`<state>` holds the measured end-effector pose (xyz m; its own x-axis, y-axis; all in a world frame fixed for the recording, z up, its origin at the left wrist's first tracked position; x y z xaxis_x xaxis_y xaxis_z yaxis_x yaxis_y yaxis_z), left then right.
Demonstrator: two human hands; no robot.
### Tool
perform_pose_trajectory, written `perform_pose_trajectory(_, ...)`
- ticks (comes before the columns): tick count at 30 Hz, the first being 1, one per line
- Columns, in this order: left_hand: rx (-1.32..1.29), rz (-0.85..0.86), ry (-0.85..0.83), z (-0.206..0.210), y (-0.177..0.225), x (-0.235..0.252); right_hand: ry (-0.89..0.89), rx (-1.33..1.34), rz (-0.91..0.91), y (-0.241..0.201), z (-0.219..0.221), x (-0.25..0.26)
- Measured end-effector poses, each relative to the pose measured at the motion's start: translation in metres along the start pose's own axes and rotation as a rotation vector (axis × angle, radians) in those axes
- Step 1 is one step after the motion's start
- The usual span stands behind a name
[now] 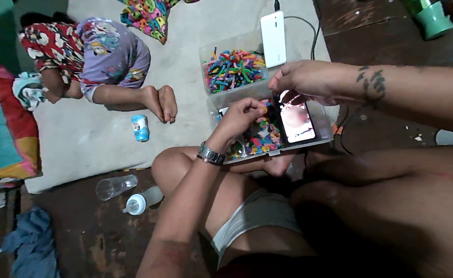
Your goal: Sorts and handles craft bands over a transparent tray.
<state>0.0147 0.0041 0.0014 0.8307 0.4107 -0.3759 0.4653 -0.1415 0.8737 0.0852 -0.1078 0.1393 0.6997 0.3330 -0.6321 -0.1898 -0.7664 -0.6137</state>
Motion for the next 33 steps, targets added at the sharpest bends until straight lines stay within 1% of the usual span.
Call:
perform_pose_trajectory(1, -0.109, -0.056, 0.031, -0.003, -0.003, -0.009, -0.068, -0.013, -0.066, 0.014, 0.003, 0.024)
perform_pose_trajectory(2, -0.198, -0.065, 0.052, -0.006, -0.004, -0.015, -0.117, -0.029, -0.157, 0.034, 0.008, 0.059)
perform_pose_trajectory(3, -0.263, -0.061, 0.06, -0.007, -0.005, -0.019, -0.159, -0.041, -0.174, 0.047, 0.012, 0.084)
perform_pose_trajectory(4, -0.305, -0.053, 0.061, -0.008, -0.005, -0.022, -0.186, -0.05, -0.159, 0.053, 0.015, 0.096)
perform_pose_trajectory(6, -0.354, -0.021, 0.087, -0.008, -0.003, -0.027, -0.219, -0.067, -0.13, 0.052, 0.02, 0.096)
perform_pose_trajectory(8, -0.346, 0.025, 0.151, -0.009, -0.001, -0.03, -0.244, -0.052, -0.125, 0.047, 0.023, 0.089)
perform_pose_trajectory(13, -0.15, 0.213, 0.297, -0.012, 0.001, -0.029, -0.353, 0.127, -0.062, 0.048, 0.033, 0.089)
perform_pose_trajectory(15, -0.139, 0.265, 0.314, -0.011, 0.001, -0.029, -0.354, 0.163, -0.055, 0.049, 0.034, 0.091)
perform_pose_trajectory(21, -0.128, 0.312, 0.332, -0.007, 0.007, -0.031, -0.335, 0.162, -0.036, 0.052, 0.032, 0.092)
perform_pose_trajectory(26, -0.027, 0.406, 0.356, -0.008, 0.017, -0.031, -0.357, 0.197, -0.049, 0.05, 0.032, 0.09)
perform_pose_trajectory(33, 0.019, 0.461, 0.41, -0.009, 0.019, -0.031, -0.355, 0.185, -0.046, 0.048, 0.03, 0.088)
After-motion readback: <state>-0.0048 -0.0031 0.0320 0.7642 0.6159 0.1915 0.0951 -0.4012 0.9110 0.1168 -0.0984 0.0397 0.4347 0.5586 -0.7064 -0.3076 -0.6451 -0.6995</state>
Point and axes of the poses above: each hand's wrist, its own x-axis towards the middle knuckle, its own z-axis out of the palm, y = z × x, the point moved 6 cm from there along x, towards the middle knuckle, and after that the axes turned 15 degrees about y, right-handed, at the moved point
